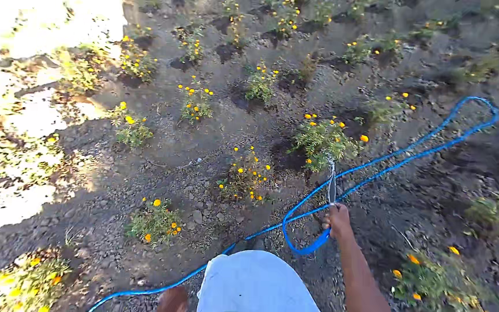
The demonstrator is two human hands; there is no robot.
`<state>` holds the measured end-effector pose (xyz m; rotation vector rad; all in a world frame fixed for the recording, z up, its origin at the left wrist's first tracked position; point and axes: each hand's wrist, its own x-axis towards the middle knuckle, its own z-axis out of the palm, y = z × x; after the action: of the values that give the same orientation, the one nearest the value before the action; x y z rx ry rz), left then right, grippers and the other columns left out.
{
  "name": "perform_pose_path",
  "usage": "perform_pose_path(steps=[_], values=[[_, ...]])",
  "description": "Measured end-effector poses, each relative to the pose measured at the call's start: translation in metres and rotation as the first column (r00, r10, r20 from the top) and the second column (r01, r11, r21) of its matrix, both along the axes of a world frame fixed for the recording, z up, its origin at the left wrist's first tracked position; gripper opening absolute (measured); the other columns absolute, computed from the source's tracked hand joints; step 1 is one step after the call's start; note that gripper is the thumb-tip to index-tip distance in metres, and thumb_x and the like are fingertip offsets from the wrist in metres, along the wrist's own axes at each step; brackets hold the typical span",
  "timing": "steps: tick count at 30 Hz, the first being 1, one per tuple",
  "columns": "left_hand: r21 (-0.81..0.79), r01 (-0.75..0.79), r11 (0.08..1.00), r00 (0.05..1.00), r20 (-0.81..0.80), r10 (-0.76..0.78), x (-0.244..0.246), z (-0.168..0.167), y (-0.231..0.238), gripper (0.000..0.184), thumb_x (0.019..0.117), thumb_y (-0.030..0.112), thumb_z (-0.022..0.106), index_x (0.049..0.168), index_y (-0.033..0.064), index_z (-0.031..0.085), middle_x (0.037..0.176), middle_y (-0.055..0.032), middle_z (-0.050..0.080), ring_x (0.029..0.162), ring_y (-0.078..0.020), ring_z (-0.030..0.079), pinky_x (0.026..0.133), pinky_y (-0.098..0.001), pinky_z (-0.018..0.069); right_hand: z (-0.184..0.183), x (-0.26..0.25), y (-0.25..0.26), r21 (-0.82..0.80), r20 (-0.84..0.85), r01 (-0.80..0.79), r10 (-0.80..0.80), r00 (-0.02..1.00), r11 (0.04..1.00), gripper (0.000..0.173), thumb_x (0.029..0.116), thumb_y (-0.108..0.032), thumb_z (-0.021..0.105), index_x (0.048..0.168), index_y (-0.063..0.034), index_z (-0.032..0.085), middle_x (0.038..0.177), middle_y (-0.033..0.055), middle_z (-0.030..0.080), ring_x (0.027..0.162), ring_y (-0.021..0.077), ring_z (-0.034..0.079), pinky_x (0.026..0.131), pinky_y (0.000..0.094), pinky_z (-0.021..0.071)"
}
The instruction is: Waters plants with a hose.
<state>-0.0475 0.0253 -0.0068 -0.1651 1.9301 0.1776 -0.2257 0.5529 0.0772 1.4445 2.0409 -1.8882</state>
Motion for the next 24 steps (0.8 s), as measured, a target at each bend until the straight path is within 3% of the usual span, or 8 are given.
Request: perform_pose_path(steps=[2,6,8,11,13,16,19,24], values=[[0.028,0.007,1.000,0.997,-0.081,-0.004,-0.078,-0.002,0.034,0.044,0.0965,0.035,0.068,0.123,-0.0005,0.068,0.124,-0.0286,0.067,0.119,-0.0496,0.061,0.096,-0.0734,0.0449,-0.001,-0.021,-0.012,-0.138,-0.033,-0.007,0.002,0.999,0.990,0.021,0.1133,-0.025,0.034,0.127,-0.0096,0.038,0.066,-0.0021,0.036,0.042,0.0067,0.033,0.038,0.0231,0.0333],[0.329,0.090,0.940,0.980,-0.198,-0.024,-0.179,0.018,0.157,0.063,0.0987,0.044,0.066,0.147,0.0051,0.053,0.144,-0.0242,0.057,0.132,-0.0433,0.056,0.107,-0.0672,0.0433,0.002,-0.047,-0.057,-0.380,0.009,-0.056,0.065,0.998,0.923,0.014,0.1139,-0.024,0.032,0.118,-0.0117,0.037,0.062,-0.0045,0.034,0.039,0.0035,0.030,0.035,0.0192,0.0293],[0.612,0.082,0.786,0.978,-0.203,0.056,-0.186,0.011,0.219,0.072,0.0963,0.044,0.070,0.153,0.0062,0.047,0.153,-0.0218,0.050,0.140,-0.0386,0.050,0.116,-0.0606,0.0384,-0.004,-0.057,-0.079,-0.464,0.044,-0.058,0.088,0.995,0.884,0.014,0.1141,-0.025,0.032,0.117,-0.0120,0.038,0.062,-0.0041,0.035,0.039,0.0033,0.030,0.035,0.0183,0.0283],[0.799,-0.020,0.602,0.991,-0.062,0.115,-0.154,0.004,0.277,0.065,0.0958,0.036,0.073,0.143,-0.0025,0.051,0.130,-0.0294,0.061,0.119,-0.0413,0.061,0.104,-0.0614,0.0462,-0.021,-0.060,-0.095,-0.532,0.089,-0.048,0.112,0.990,0.845,0.014,0.1139,-0.026,0.034,0.116,-0.0127,0.038,0.062,-0.0038,0.035,0.039,0.0030,0.031,0.034,0.0174,0.0283],[0.811,-0.069,0.580,0.994,0.009,0.105,-0.140,0.004,0.274,0.052,0.1054,0.037,0.056,0.134,-0.0064,0.055,0.115,-0.0285,0.065,0.106,-0.0394,0.064,0.098,-0.0598,0.0474,-0.032,-0.055,-0.099,-0.543,0.119,-0.052,0.139,0.983,0.838,0.014,0.1139,-0.026,0.033,0.115,-0.0135,0.038,0.061,-0.0043,0.035,0.038,0.0024,0.030,0.034,0.0170,0.0279],[0.784,-0.006,0.620,0.999,-0.018,0.032,-0.140,-0.005,0.242,0.064,0.1116,0.047,0.029,0.116,-0.0074,0.064,0.100,-0.0240,0.068,0.097,-0.0364,0.066,0.094,-0.0582,0.0484,-0.040,-0.048,-0.116,-0.532,0.146,0.005,0.086,0.986,0.847,0.013,0.1141,-0.026,0.034,0.113,-0.0138,0.037,0.061,-0.0037,0.034,0.037,0.0028,0.030,0.033,0.0171,0.0274],[0.708,0.020,0.705,0.999,-0.038,0.010,-0.128,0.001,0.211,0.068,0.1108,0.051,0.030,0.112,-0.0079,0.065,0.096,-0.0260,0.067,0.092,-0.0396,0.067,0.089,-0.0609,0.0510,-0.051,-0.030,-0.141,-0.501,0.147,0.030,0.051,0.988,0.865,0.012,0.1139,-0.024,0.033,0.115,-0.0129,0.038,0.062,-0.0032,0.034,0.038,0.0040,0.030,0.034,0.0186,0.0291],[0.620,0.052,0.783,0.992,-0.124,0.033,-0.134,0.038,0.124,0.064,0.1104,0.048,0.039,0.117,-0.0099,0.066,0.115,-0.0326,0.067,0.113,-0.0474,0.064,0.099,-0.0677,0.0453,-0.047,-0.008,-0.224,-0.459,0.014,0.091,-0.095,0.995,0.884,0.018,0.1137,-0.020,0.030,0.103,-0.0102,0.040,0.052,-0.0064,0.033,0.035,0.0020,0.032,0.034,0.0178,0.0312]])
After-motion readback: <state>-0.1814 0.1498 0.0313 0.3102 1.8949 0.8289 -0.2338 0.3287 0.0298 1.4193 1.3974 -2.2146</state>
